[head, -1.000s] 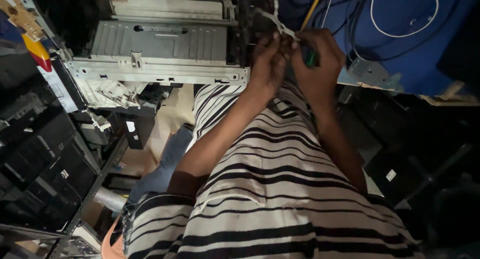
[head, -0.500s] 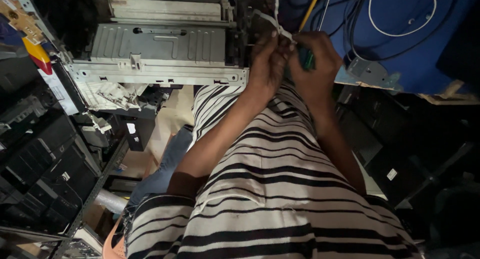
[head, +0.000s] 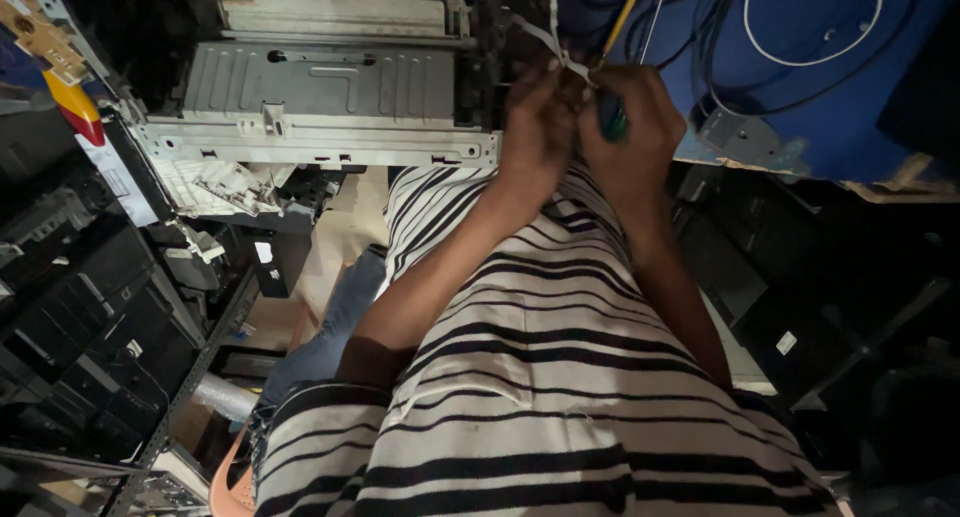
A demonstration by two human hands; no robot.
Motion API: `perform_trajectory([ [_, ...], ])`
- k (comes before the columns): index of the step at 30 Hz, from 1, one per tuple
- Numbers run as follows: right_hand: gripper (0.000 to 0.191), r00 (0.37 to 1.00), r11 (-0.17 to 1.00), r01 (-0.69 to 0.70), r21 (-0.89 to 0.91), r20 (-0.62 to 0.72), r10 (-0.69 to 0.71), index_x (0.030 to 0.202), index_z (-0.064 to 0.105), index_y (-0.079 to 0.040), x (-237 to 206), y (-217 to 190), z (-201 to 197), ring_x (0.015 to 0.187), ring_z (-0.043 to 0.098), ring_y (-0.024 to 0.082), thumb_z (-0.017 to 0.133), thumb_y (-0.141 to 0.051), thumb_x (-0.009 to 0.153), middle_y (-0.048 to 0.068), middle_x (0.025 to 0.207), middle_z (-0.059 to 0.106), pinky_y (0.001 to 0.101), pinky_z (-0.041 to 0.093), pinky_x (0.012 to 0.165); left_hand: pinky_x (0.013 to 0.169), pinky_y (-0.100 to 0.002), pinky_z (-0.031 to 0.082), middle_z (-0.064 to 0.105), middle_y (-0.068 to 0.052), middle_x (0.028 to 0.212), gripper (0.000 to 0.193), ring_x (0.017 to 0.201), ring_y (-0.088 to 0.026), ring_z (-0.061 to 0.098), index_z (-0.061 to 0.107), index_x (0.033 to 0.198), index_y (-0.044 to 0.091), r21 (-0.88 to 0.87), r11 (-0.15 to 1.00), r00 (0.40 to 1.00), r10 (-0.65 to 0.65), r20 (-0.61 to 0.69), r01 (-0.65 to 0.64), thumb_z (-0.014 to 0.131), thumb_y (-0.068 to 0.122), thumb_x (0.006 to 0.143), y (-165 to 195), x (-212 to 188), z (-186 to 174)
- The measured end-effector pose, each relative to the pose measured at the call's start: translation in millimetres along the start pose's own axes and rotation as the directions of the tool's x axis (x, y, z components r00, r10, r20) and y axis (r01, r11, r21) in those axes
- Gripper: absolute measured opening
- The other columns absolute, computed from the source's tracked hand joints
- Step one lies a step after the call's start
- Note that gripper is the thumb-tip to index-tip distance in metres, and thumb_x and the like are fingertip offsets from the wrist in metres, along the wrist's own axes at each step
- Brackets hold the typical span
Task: The person works on a disassembled electronic device on a cluttered workbench. They connect and disconnect wires, adjust internal components, and use a screwdriver to manipulate parts within the device chassis.
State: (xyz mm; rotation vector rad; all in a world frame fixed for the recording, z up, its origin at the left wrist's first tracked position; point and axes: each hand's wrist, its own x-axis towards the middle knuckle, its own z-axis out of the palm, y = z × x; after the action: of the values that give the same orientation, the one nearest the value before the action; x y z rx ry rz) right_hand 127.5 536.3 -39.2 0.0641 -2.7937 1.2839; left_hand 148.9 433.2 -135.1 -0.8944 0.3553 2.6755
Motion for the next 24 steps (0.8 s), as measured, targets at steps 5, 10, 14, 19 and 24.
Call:
perform_trajectory([
  [5,0.022,0.999,0.999,0.038,-0.038,-0.005,-0.038,0.11,0.067,0.002,-0.8,-5.0,1.8,0.1,0.07,0.032,0.078,0.007,0.092,0.016,0.109,0.068,0.0389,0.057,0.086,0.082,-0.029,0.049,0.064,-0.007,0.095,0.012,0.088,-0.015,0.06,0.061,0.105,0.002,0.07,0.998,0.995,0.008,-0.098,-0.001,0.055,0.012,0.107,-1.2,-0.2,3.0],
  [10,0.022,1.0,0.999,0.028,-0.042,0.015,-0.027,0.11,0.067,0.002,-2.5,-10.2,2.4,0.101,0.07,0.032,0.077,0.008,0.091,0.015,0.11,0.066,0.0386,0.057,0.087,0.083,-0.029,0.047,0.061,-0.006,0.097,0.015,0.089,-0.014,0.057,0.061,0.107,0.0,0.119,0.993,0.999,0.029,-0.018,-0.027,0.054,0.011,0.113,5.2,-6.9,4.2],
  [14,0.021,0.999,0.999,0.015,-0.046,0.042,-0.013,0.11,0.067,0.001,-3.2,-10.8,1.2,0.101,0.069,0.031,0.077,0.007,0.092,0.015,0.109,0.065,0.0388,0.056,0.087,0.084,-0.028,0.052,0.064,-0.004,0.103,0.013,0.093,-0.014,0.061,0.06,0.111,0.005,0.728,0.617,0.95,0.26,0.172,-0.3,0.048,0.01,0.11,11.5,-12.7,4.1],
  [19,0.028,0.99,0.987,0.104,-0.122,0.107,-0.091,0.117,0.07,0.0,-1.4,-7.0,0.4,0.103,0.066,0.032,0.076,0.005,0.09,0.015,0.112,0.063,0.0397,0.056,0.088,0.083,-0.03,0.05,0.066,-0.005,0.098,0.01,0.092,-0.016,0.063,0.063,0.107,0.008,-0.002,0.995,0.985,-0.094,-0.143,0.095,0.054,0.01,0.103,6.2,-1.2,0.4],
  [24,0.038,0.97,0.965,0.186,-0.183,0.193,-0.15,0.127,0.071,-0.001,-1.6,-2.0,-2.7,0.107,0.064,0.032,0.076,0.004,0.09,0.016,0.115,0.061,0.0403,0.056,0.09,0.095,-0.027,0.051,0.061,-0.008,0.119,0.019,0.107,-0.016,0.06,0.06,0.122,0.0,0.632,0.72,0.958,0.234,0.167,-0.286,0.048,-0.003,0.107,6.7,-11.2,-5.2],
])
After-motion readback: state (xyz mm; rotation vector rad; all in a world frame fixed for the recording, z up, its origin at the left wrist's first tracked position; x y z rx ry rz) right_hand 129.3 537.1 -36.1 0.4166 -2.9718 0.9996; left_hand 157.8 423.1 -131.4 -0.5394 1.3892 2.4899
